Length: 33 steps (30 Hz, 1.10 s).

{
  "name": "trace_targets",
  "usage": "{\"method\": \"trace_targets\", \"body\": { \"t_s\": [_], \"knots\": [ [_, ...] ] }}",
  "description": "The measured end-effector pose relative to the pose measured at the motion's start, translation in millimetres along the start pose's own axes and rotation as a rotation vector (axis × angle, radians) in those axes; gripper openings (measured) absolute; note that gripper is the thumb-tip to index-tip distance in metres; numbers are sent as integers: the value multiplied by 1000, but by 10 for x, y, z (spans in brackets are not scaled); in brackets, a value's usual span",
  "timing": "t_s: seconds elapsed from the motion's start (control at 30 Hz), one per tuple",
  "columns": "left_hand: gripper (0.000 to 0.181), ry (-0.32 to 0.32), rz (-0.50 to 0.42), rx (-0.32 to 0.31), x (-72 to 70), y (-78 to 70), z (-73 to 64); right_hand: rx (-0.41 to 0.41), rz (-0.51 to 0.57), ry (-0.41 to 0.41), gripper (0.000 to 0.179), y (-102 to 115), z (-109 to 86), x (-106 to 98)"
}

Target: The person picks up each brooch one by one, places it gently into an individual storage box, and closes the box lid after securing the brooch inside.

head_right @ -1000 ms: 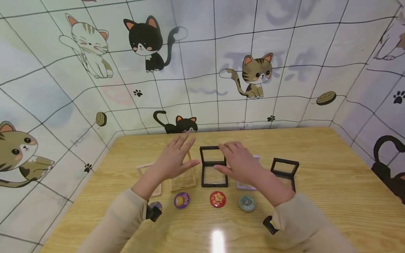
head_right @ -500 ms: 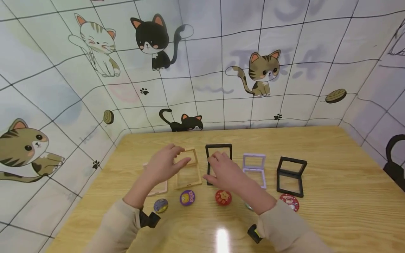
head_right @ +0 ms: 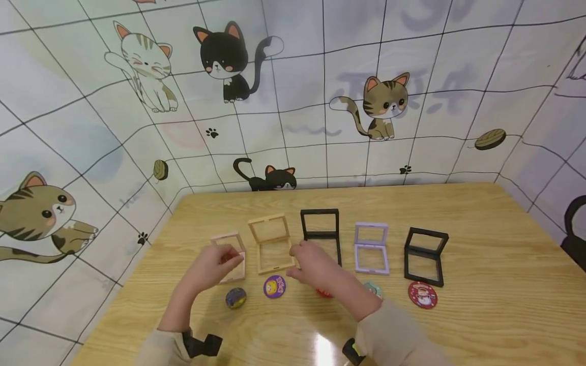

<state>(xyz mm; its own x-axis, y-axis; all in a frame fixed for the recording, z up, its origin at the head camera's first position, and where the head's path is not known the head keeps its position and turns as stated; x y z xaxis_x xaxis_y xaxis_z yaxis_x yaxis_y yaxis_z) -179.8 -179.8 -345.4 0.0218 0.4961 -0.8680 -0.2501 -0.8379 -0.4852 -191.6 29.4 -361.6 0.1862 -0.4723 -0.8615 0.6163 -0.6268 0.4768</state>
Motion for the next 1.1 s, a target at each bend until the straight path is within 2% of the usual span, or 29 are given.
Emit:
{"method": "trace_targets", "body": {
  "t_s": [0.1,0.23,0.33,0.43,0.57,0.8,0.87,1.03,1.1],
  "knots": [
    [9,73,-24,-47,54,91,-89,-38,62,2,25,49,33,81],
    [9,110,-42,-106,97,192,-172,-37,160,2,13,129,94,198],
    [9,98,-45,-140,141,274,-227,-45,188,-28,7,191,146,284],
    [9,80,-44,-181,191,359,-297,-51,192,-91,7,248,206,371],
    [14,78,-88,-241,281,454,-390,-37,193,-145,7,338,280,526],
    [24,84,-137,-280,427,561,-458,52,196,-63,8,501,325,893],
    [26,81,-141,-277,447,574,-466,78,214,-49,13,531,327,965],
    [29,85,-149,-275,471,566,-463,145,225,-65,40,559,347,1054],
    [29,87,-141,-281,470,565,-467,168,194,-74,42,572,359,1070]
  ]
}}
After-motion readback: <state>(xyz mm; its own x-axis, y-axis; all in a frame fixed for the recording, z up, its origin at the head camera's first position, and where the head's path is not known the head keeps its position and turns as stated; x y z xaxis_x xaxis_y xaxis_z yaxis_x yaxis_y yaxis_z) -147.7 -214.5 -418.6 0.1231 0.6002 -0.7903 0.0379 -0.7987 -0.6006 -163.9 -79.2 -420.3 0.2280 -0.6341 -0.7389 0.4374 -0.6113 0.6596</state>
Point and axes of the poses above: each hand's wrist, its own z-axis towards the middle knuckle, its own x-axis out of the palm, y = z × x, the point moved 4 cm from there along z, towards the middle knuckle, and after that the axes turned 2 degrees about z, right-handed, at the moved point
